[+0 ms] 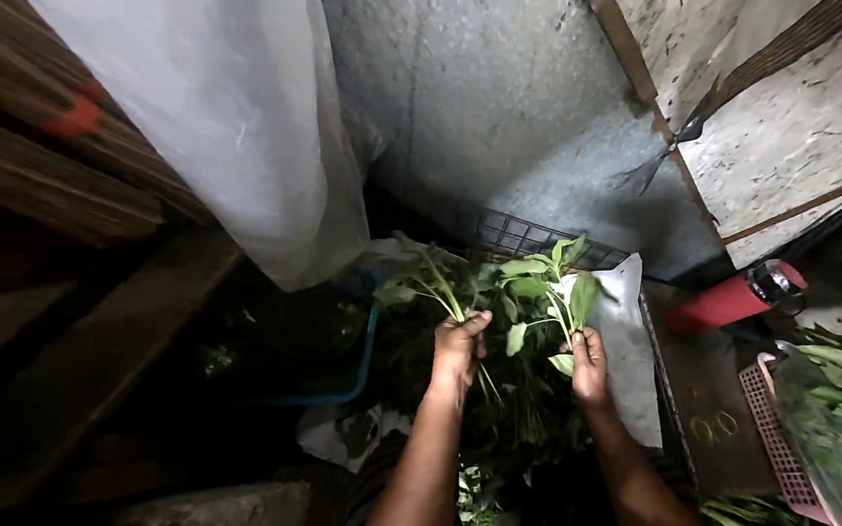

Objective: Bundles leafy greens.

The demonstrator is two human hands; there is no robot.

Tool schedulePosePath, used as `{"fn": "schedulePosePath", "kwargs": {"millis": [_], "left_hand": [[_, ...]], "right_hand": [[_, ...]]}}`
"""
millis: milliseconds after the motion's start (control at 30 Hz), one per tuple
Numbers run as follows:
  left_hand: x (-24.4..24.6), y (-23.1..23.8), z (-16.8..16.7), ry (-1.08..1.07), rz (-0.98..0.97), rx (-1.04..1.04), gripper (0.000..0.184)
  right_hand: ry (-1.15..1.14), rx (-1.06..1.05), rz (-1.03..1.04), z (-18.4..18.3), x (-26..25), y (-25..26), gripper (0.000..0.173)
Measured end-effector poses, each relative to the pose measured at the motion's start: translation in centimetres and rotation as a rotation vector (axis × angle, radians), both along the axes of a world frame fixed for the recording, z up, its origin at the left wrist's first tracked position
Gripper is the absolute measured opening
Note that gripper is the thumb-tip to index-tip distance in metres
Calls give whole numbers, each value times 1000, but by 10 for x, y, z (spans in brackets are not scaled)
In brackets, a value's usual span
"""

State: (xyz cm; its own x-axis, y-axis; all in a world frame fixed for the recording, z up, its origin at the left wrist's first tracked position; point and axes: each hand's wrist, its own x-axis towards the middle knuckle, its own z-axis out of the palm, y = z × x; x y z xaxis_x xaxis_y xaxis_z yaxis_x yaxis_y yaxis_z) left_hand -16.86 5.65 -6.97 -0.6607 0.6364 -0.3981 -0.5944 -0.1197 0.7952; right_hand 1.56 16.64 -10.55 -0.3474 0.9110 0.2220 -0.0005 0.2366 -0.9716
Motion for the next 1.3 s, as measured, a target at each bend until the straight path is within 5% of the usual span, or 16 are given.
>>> {"fn": "schedulePosePath", "kwargs": {"millis": [200,400,567,733,1000,1300], "left_hand": [[34,12,-7,57,-191,40,14],[30,18,-6,140,357,92,5],[28,12,-3,-25,111,14,7],[32,13,-5,-146,75,191,12],[36,14,-9,79,-48,127,15],[37,14,-8,134,-68,-23,9]], "right_hand": [[60,-96,107,4,-25,-25,16],[32,-23,219,-8,-27,-33,13],[-105,196,281,-16,-22,-32,11],[-114,92,198,-8,-29,-30,11],[-2,-144,136,19,-44,-26,7],[-162,-31,159,15,-48,-34,5]]}}
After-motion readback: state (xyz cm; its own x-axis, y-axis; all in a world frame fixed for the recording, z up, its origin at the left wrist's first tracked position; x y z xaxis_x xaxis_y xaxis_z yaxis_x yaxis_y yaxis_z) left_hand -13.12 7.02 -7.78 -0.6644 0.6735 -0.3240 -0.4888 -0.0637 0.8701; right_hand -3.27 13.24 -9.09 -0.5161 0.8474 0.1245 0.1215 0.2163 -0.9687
